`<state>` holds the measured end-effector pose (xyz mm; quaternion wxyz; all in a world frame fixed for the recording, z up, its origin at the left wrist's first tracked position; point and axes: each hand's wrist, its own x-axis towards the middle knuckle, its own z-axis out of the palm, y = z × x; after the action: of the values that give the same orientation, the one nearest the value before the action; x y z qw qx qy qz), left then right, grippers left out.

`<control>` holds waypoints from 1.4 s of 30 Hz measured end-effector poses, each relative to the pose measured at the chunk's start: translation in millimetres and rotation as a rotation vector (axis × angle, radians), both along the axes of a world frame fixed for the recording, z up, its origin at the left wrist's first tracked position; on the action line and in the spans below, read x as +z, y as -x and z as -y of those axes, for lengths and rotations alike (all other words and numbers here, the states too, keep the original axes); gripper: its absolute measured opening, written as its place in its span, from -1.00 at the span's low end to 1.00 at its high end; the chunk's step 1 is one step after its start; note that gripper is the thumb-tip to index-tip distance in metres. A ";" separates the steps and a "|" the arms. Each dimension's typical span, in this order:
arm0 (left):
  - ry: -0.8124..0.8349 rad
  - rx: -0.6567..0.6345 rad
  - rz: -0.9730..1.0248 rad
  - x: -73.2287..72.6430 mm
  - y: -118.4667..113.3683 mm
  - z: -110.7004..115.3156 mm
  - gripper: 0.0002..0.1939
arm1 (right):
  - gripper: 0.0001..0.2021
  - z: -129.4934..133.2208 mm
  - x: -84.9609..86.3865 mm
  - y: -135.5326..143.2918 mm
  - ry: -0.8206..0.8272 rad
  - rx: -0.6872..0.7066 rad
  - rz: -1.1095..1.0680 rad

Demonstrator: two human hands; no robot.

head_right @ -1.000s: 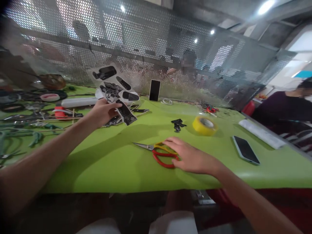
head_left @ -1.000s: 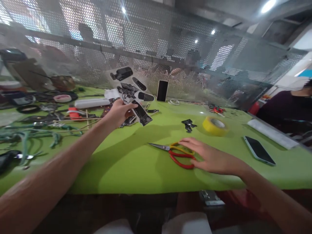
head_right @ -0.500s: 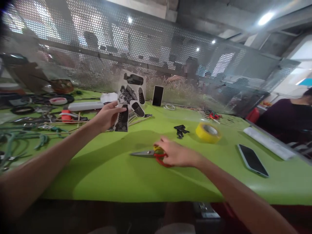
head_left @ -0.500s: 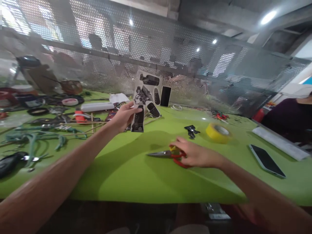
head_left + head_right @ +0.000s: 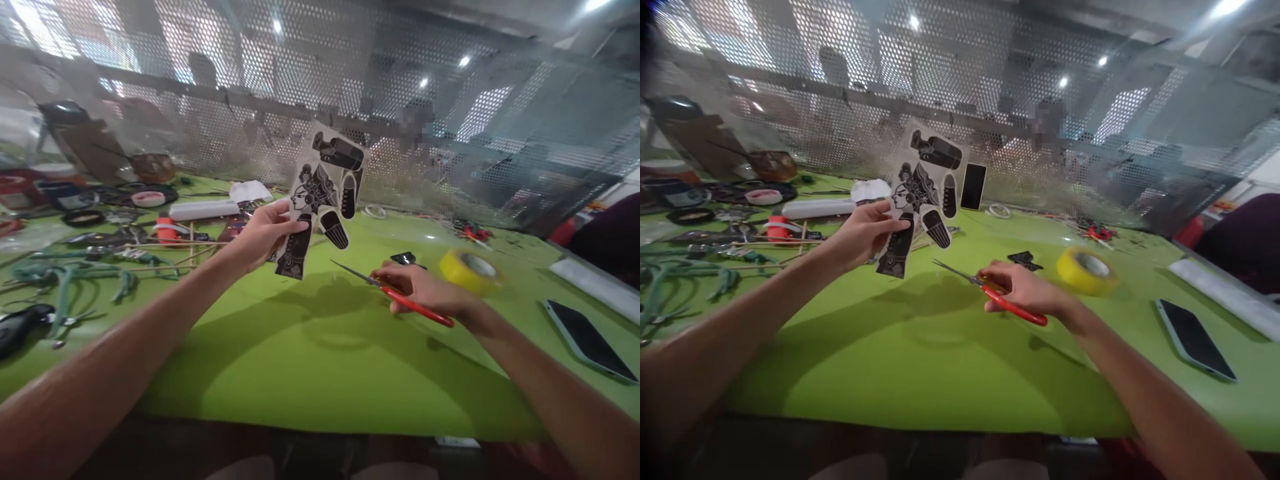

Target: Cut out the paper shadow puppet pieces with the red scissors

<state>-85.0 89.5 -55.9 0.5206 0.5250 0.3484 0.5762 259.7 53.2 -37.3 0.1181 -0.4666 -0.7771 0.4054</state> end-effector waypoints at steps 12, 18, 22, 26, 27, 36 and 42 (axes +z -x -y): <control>-0.105 -0.038 -0.068 12.9 -9.3 20.3 -0.62 | -0.32 17.3 -2.4 5.4 0.008 -0.080 -0.111; -0.088 -0.033 -0.110 11.4 -6.5 19.1 -0.64 | -0.25 20.4 -1.3 4.8 0.072 -0.130 -0.125; -0.073 -0.028 -0.138 11.6 -5.7 18.6 -0.66 | -0.26 21.9 -1.5 4.1 0.060 -0.126 -0.133; -0.079 -0.017 -0.145 12.2 -5.8 18.3 -0.63 | -0.34 19.6 -5.2 2.1 0.032 -0.102 -0.166; -0.081 -0.013 -0.146 12.1 -5.8 18.2 -0.64 | -0.35 18.6 -6.0 1.4 0.025 -0.094 -0.180; -0.107 -0.003 -0.156 11.3 -2.2 18.5 -0.68 | -0.40 17.3 -8.2 -0.4 -0.124 -0.007 -0.193; -0.116 -0.023 -0.145 11.1 -1.4 18.6 -0.61 | -0.47 22.8 -9.2 3.4 -0.080 -0.046 -0.233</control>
<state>-83.5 70.9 -44.8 0.4693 0.5985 0.3454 0.5498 256.2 30.3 -46.5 0.2351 -0.4290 -0.7628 0.4229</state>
